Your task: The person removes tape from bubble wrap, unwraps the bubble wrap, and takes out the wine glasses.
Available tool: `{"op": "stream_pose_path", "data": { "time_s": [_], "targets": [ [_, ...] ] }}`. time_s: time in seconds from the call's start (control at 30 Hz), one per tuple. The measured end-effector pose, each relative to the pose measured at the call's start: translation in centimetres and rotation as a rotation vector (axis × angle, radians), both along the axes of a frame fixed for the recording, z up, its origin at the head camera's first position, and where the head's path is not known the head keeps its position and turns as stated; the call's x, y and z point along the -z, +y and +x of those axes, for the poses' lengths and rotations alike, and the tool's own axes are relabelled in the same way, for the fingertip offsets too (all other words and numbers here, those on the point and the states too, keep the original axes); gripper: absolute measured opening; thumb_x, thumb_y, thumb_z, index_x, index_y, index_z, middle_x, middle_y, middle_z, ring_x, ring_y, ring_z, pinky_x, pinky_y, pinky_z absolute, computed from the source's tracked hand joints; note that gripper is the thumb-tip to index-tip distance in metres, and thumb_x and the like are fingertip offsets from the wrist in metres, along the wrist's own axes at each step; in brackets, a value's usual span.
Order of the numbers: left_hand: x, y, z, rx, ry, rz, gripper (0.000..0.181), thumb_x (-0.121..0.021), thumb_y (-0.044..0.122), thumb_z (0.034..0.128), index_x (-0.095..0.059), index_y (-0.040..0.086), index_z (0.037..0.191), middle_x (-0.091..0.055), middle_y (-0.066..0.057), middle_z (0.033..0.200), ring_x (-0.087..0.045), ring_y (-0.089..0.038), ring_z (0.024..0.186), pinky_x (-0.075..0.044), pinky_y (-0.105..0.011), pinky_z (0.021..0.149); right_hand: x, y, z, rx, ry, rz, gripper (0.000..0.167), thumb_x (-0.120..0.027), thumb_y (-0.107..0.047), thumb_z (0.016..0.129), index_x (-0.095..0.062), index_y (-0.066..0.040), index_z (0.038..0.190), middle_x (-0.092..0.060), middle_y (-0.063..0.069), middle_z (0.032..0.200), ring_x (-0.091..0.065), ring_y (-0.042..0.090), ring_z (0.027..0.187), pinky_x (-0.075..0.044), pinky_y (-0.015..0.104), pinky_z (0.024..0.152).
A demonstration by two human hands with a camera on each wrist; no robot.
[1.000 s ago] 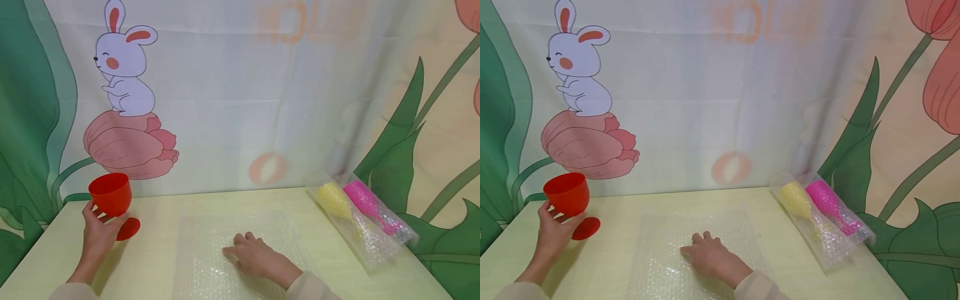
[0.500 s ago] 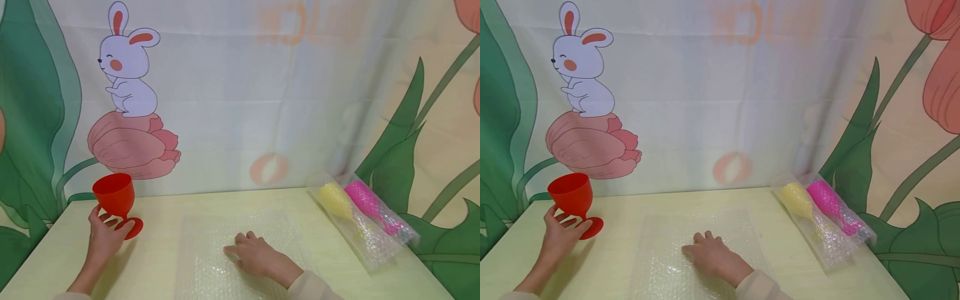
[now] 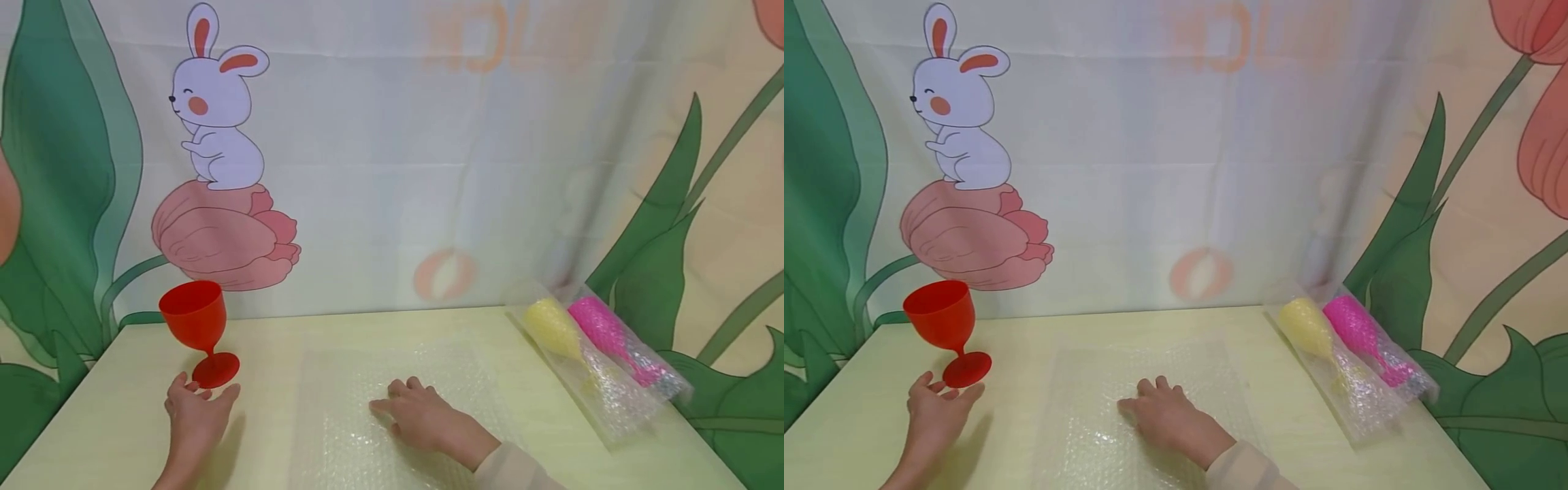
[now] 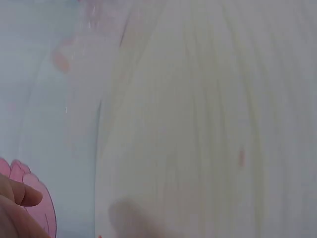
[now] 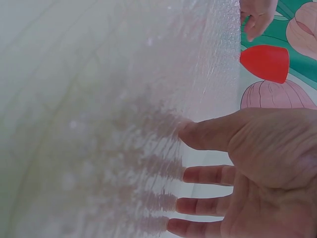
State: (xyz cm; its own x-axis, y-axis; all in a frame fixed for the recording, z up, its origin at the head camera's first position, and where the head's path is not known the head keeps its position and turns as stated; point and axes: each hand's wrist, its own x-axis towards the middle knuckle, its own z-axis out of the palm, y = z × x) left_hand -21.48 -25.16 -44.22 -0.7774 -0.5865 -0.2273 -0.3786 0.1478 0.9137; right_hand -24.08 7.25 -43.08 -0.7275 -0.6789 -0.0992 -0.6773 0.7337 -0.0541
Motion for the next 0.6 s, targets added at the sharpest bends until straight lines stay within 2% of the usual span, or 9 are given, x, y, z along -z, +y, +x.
{"op": "stream_pose_path", "data": {
  "time_s": [0.1, 0.2, 0.27, 0.33, 0.43, 0.6],
  "targets": [
    [0.0, 1.1, 0.4, 0.089, -0.018, 0.011, 0.093, -0.069, 0.015, 0.0981, -0.002, -0.009, 0.158, -0.02, -0.035, 0.151, -0.034, -0.05, 0.134, -0.043, -0.057, 0.109, 0.0, 0.1, 0.0, 0.004, -0.002, 0.004, 0.048, -0.075, -0.019, 0.095, -0.064, -0.028, 0.141, -0.059, 0.003, 0.128, -0.052, 0.022, 0.105, -0.054, 0.042, 0.08],
    [-0.2, 2.0, 0.6, 0.221, -0.032, 0.025, 0.083, -0.065, 0.017, 0.1009, -0.011, -0.01, 0.158, -0.024, -0.034, 0.153, -0.034, -0.05, 0.135, -0.041, -0.056, 0.111, 0.0, 0.0, -0.1, 0.012, -0.003, 0.01, 0.049, -0.075, -0.02, 0.096, -0.063, -0.029, 0.142, -0.059, 0.003, 0.13, -0.052, 0.023, 0.108, -0.054, 0.044, 0.083],
    [-0.3, 2.7, 0.7, 0.306, -0.032, 0.013, 0.076, -0.063, 0.019, 0.1025, -0.018, -0.008, 0.157, -0.027, -0.032, 0.153, -0.034, -0.049, 0.136, -0.039, -0.056, 0.112, 0.1, 0.0, -0.1, 0.019, 0.004, 0.016, 0.049, -0.075, -0.021, 0.096, -0.063, -0.03, 0.142, -0.059, 0.003, 0.131, -0.053, 0.024, 0.109, -0.054, 0.047, 0.085],
    [-0.5, 3.5, 0.9, 0.367, -0.025, -0.019, 0.069, -0.062, 0.018, 0.1031, -0.025, -0.007, 0.156, -0.032, -0.03, 0.153, -0.035, -0.047, 0.136, -0.039, -0.057, 0.112, 0.2, -0.1, -0.1, 0.028, 0.01, 0.02, 0.049, -0.075, -0.022, 0.096, -0.063, -0.032, 0.142, -0.059, 0.002, 0.131, -0.054, 0.025, 0.11, -0.053, 0.049, 0.087],
    [-0.7, 4.9, 1.3, 0.419, 0.002, -0.106, 0.059, -0.062, 0.016, 0.103, -0.035, -0.004, 0.152, -0.038, -0.028, 0.149, -0.038, -0.045, 0.134, -0.04, -0.058, 0.111, 0.3, -0.1, -0.1, 0.035, 0.026, 0.023, 0.048, -0.075, -0.022, 0.095, -0.063, -0.034, 0.141, -0.06, 0.001, 0.13, -0.055, 0.027, 0.11, -0.051, 0.052, 0.088],
    [-1.2, 7.2, 1.9, 0.468, 0.056, -0.249, 0.049, -0.066, 0.008, 0.0999, -0.048, 0.0, 0.145, -0.045, -0.024, 0.142, -0.046, -0.041, 0.127, -0.045, -0.056, 0.106, 0.4, -0.1, -0.1, 0.026, 0.027, 0.012, 0.048, -0.075, -0.021, 0.095, -0.064, -0.033, 0.14, -0.06, 0.001, 0.129, -0.054, 0.024, 0.108, -0.052, 0.049, 0.085]
  ]
}}
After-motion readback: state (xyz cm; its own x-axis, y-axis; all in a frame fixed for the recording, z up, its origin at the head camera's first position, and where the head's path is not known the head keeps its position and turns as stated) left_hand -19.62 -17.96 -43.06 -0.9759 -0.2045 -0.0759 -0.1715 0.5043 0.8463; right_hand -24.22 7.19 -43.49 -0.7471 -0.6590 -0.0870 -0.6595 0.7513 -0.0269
